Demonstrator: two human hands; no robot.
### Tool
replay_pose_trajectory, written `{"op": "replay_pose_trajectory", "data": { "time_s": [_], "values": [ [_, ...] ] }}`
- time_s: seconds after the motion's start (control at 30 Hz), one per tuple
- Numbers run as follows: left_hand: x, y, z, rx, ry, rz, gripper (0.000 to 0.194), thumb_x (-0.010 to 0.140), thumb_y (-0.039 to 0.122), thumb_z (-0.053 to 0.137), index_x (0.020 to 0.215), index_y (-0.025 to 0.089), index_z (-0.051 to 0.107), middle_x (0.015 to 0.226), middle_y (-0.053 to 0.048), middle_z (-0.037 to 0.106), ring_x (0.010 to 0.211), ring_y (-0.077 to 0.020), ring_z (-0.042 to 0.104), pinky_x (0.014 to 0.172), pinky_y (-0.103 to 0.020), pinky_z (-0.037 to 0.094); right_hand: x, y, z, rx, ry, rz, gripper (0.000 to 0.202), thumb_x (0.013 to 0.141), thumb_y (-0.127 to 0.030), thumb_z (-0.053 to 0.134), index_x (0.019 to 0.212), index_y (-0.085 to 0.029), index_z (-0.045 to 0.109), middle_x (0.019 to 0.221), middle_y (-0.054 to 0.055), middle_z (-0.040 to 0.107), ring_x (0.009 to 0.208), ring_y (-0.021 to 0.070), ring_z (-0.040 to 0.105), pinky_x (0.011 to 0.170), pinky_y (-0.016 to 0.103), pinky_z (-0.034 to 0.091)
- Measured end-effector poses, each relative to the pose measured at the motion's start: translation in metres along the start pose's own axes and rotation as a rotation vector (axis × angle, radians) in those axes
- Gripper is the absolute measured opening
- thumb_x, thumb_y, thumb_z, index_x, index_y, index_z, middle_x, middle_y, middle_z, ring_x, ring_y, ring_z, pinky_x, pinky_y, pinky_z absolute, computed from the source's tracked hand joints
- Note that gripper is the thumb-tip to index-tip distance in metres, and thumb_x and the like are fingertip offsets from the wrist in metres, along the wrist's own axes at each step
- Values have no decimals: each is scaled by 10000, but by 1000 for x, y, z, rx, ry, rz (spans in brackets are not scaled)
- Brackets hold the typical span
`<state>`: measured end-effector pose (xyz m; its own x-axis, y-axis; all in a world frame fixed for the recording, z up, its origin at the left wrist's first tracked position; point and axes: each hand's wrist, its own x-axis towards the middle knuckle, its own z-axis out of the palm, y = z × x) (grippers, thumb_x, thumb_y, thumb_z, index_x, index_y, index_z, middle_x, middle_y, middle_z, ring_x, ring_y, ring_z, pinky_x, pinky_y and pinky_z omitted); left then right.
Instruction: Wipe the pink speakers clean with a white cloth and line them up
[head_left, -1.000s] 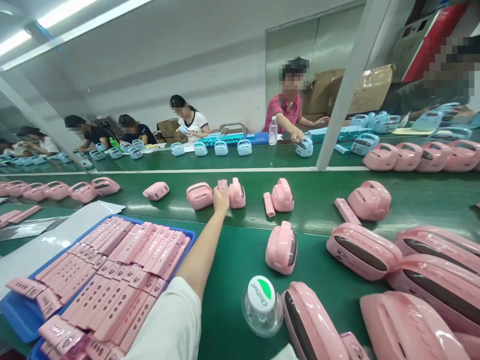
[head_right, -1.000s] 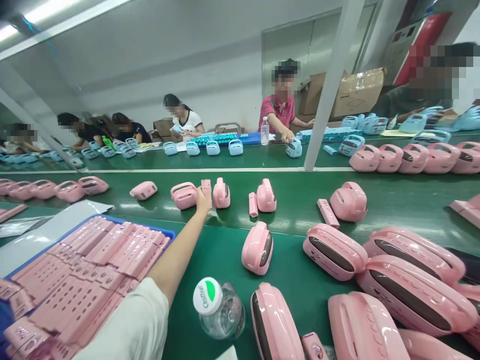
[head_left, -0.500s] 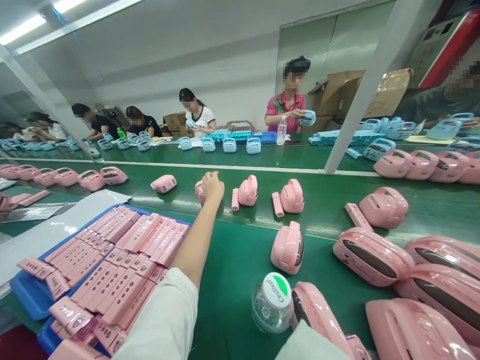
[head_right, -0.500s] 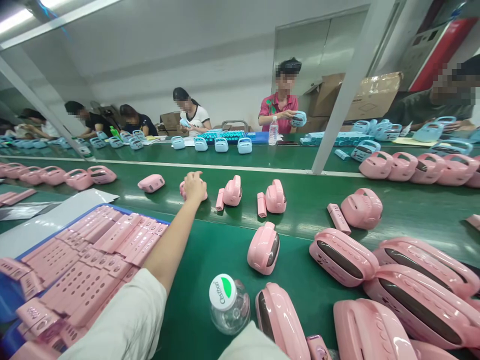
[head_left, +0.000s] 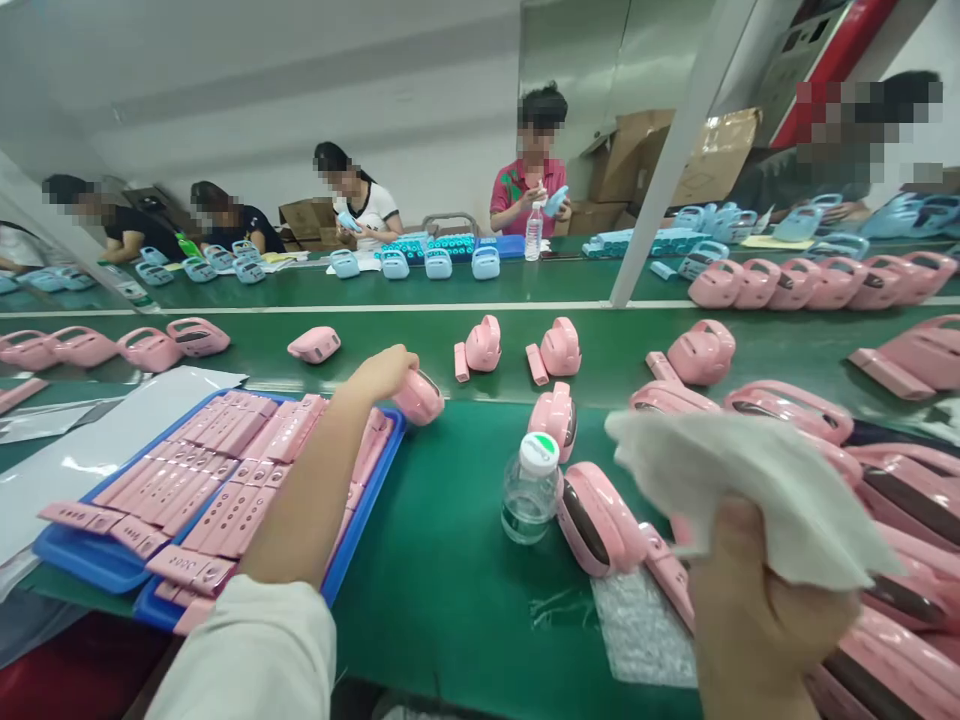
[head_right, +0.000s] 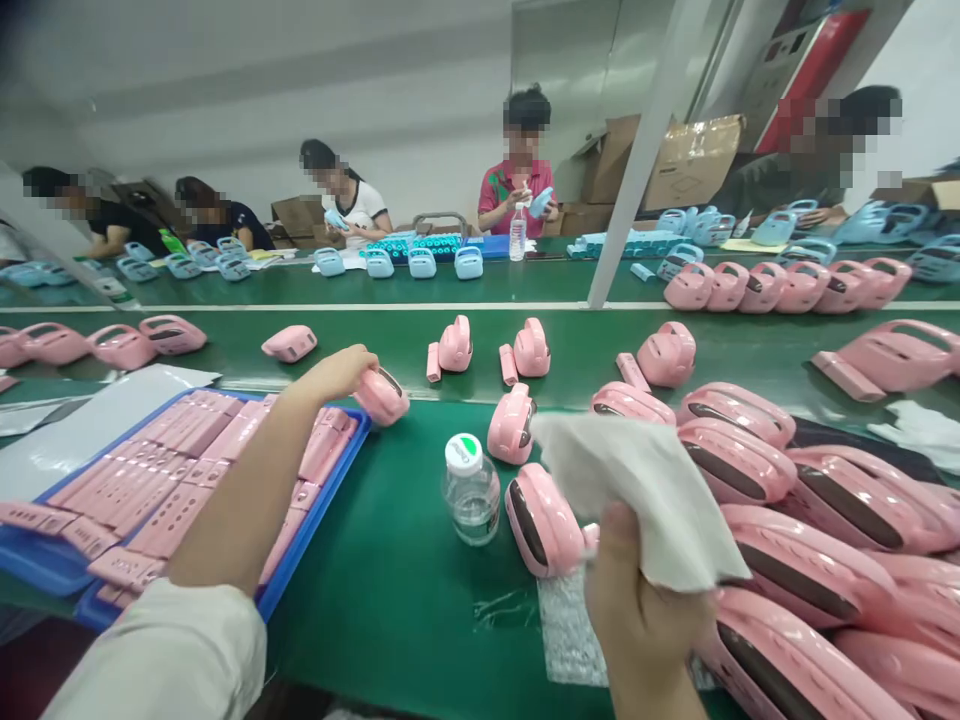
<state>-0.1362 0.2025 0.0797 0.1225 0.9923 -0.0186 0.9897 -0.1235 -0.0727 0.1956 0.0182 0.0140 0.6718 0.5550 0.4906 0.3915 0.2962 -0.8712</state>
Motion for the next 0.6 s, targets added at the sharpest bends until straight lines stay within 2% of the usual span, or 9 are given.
{"op": "replay_pose_trajectory", "data": {
  "time_s": [0.03, 0.07, 0.13, 0.23, 0.3, 0.4, 0.5, 0.57, 0.6],
  "values": [
    [-13, 7, -2, 13, -12, 84, 257, 814, 16, 489, 866, 192, 669, 994, -74, 626, 876, -193, 611, 716, -287, 443, 7, -9, 10, -44, -80, -220, 315, 835, -333, 693, 1148, -303, 679, 1123, 83, 736, 1081, 320, 683, 1013, 478, 529],
    [-26, 14, -3, 24, -22, 162, 259, 805, 18, 486, 843, 199, 668, 982, -66, 624, 868, -194, 606, 698, -284, 428, 12, -18, 22, -33, -216, -429, 316, 870, -283, 645, 1185, -275, 666, 1134, 97, 733, 1064, 303, 692, 975, 445, 554],
    [-48, 31, -2, 37, -36, 293, 240, 802, 37, 500, 803, 208, 668, 960, -54, 629, 877, -198, 597, 685, -281, 412, 20, -32, 46, -14, -492, -730, 359, 922, -235, 520, 1266, -203, 618, 1222, 131, 692, 1163, 296, 645, 972, 431, 554],
    [-75, 51, 7, 46, -29, 430, 208, 809, 49, 537, 792, 207, 673, 936, -50, 647, 906, -198, 591, 691, -274, 414, 16, -40, 71, -69, -701, -960, 364, 904, -168, 495, 1251, -152, 606, 1231, 154, 684, 1106, 294, 670, 891, 420, 584],
    [-91, 59, 16, 99, 8, 547, 181, 827, 54, 555, 806, 189, 673, 898, -60, 654, 865, -195, 596, 666, -277, 422, 9, -38, 77, -76, -764, -982, 360, 894, -171, 509, 1243, -148, 596, 1269, 171, 658, 1088, 293, 672, 836, 409, 592],
    [-114, 60, 27, 237, 81, 773, 147, 836, 42, 575, 836, 154, 671, 870, -84, 665, 838, -211, 612, 635, -293, 446, 3, -29, 76, 19, -783, -877, 334, 878, -228, 584, 1210, -199, 602, 1266, 158, 652, 1106, 270, 657, 853, 388, 575],
    [-132, 52, 32, 225, 148, 862, 160, 858, 29, 551, 881, 143, 661, 966, -108, 683, 931, -211, 628, 703, -295, 493, 11, -22, 73, 177, -621, -757, 281, 835, -246, 668, 1115, -225, 643, 1142, 121, 690, 1065, 249, 661, 908, 390, 539],
    [-139, 45, 34, 136, 185, 837, 183, 886, 37, 516, 930, 147, 655, 1054, -116, 684, 1017, -202, 624, 788, -297, 512, 19, -22, 74, 297, -427, -603, 238, 822, -275, 686, 1051, -216, 656, 1082, 97, 687, 1056, 242, 647, 956, 405, 504],
    [-141, 43, 35, 86, 196, 817, 190, 897, 46, 506, 956, 151, 653, 1089, -114, 683, 1057, -199, 618, 831, -301, 515, 22, -23, 76, 331, -379, -502, 230, 853, -319, 646, 1056, -210, 643, 1099, 90, 671, 1081, 233, 631, 991, 410, 481]
  ]
}}
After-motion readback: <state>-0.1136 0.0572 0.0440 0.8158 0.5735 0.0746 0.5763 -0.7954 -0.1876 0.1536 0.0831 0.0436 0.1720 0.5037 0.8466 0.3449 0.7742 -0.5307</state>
